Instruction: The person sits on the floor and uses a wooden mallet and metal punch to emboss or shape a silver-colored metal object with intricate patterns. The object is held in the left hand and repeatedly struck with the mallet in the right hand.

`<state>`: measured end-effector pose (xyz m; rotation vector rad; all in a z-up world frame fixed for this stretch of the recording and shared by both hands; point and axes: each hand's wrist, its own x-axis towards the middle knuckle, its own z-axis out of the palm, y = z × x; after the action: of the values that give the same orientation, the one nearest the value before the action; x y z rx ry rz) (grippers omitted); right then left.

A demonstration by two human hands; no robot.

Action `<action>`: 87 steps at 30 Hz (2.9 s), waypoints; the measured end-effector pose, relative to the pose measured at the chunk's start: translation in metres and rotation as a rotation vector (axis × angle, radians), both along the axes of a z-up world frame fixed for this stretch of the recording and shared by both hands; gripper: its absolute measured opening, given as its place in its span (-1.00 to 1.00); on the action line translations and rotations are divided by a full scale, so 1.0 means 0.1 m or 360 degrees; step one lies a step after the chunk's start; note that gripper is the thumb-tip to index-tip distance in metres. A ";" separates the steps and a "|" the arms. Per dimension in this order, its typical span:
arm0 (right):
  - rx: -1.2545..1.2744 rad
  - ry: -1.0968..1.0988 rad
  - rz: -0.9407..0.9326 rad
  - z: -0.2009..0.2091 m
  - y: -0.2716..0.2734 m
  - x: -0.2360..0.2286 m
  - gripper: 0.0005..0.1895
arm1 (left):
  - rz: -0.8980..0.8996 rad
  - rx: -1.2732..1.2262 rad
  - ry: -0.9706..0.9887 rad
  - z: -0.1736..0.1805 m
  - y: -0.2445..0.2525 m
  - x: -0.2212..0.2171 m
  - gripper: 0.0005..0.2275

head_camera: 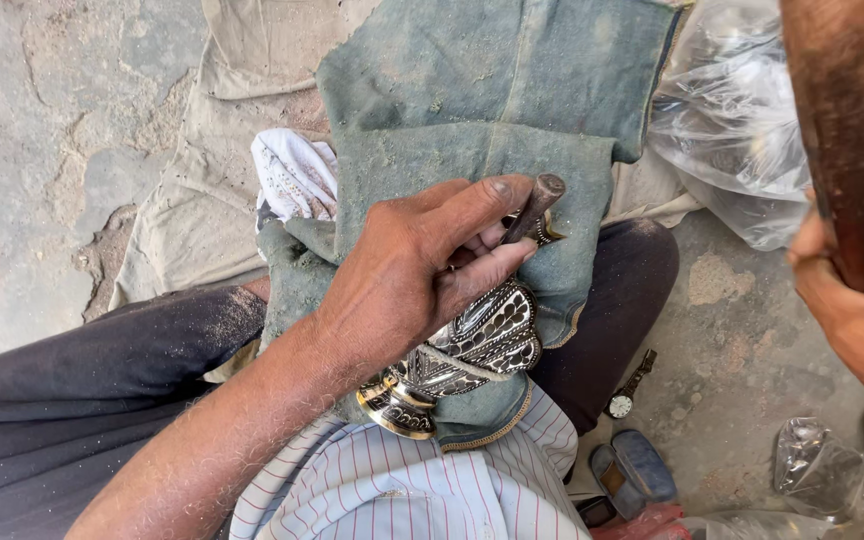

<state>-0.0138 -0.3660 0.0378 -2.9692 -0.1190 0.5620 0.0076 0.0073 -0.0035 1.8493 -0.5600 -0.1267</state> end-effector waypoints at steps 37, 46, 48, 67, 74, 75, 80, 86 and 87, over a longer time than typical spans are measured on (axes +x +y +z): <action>0.0468 -0.0308 0.0048 -0.07 -0.21 0.61 -0.81 | 0.0473 -0.0087 0.0138 -0.08 -0.10 -0.15 -0.78; 0.0067 -0.0397 0.0397 0.30 0.26 0.74 -0.66 | 0.0240 -0.0158 0.0053 0.04 -0.04 -0.04 -0.72; 0.0204 -0.0289 0.0252 0.17 0.23 0.78 -0.65 | 0.0133 -0.0107 -0.0037 0.01 0.03 -0.04 -0.65; 0.0203 0.0013 0.0019 -0.65 -0.83 -0.09 -0.47 | -0.0113 0.0037 -0.0135 0.07 0.01 0.11 -0.67; 0.0211 0.0109 -0.0139 -0.76 -1.02 -0.30 -0.54 | -0.0116 0.0056 0.0004 0.15 -0.01 0.10 -0.69; 0.0217 0.0159 -0.0197 -0.81 -1.07 -0.29 -0.54 | -0.0080 0.0070 0.0071 0.15 0.01 0.07 -0.67; 0.0660 0.0036 -0.0376 -0.92 -1.29 -0.25 -0.59 | -0.0104 0.0022 -0.0044 0.09 0.03 0.03 -0.67; 0.0417 0.0040 -0.0299 -0.78 -1.11 -0.33 -0.63 | -0.0084 0.0011 -0.0080 0.08 0.05 -0.03 -0.69; 0.0399 0.0035 -0.0292 -0.73 -1.07 -0.35 -0.63 | -0.0103 -0.0001 -0.0117 0.07 0.05 -0.03 -0.72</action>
<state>-0.0487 -0.4734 -0.0355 -2.6940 0.0794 0.5147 0.0051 0.0127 0.0038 1.8415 -0.6714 -0.1018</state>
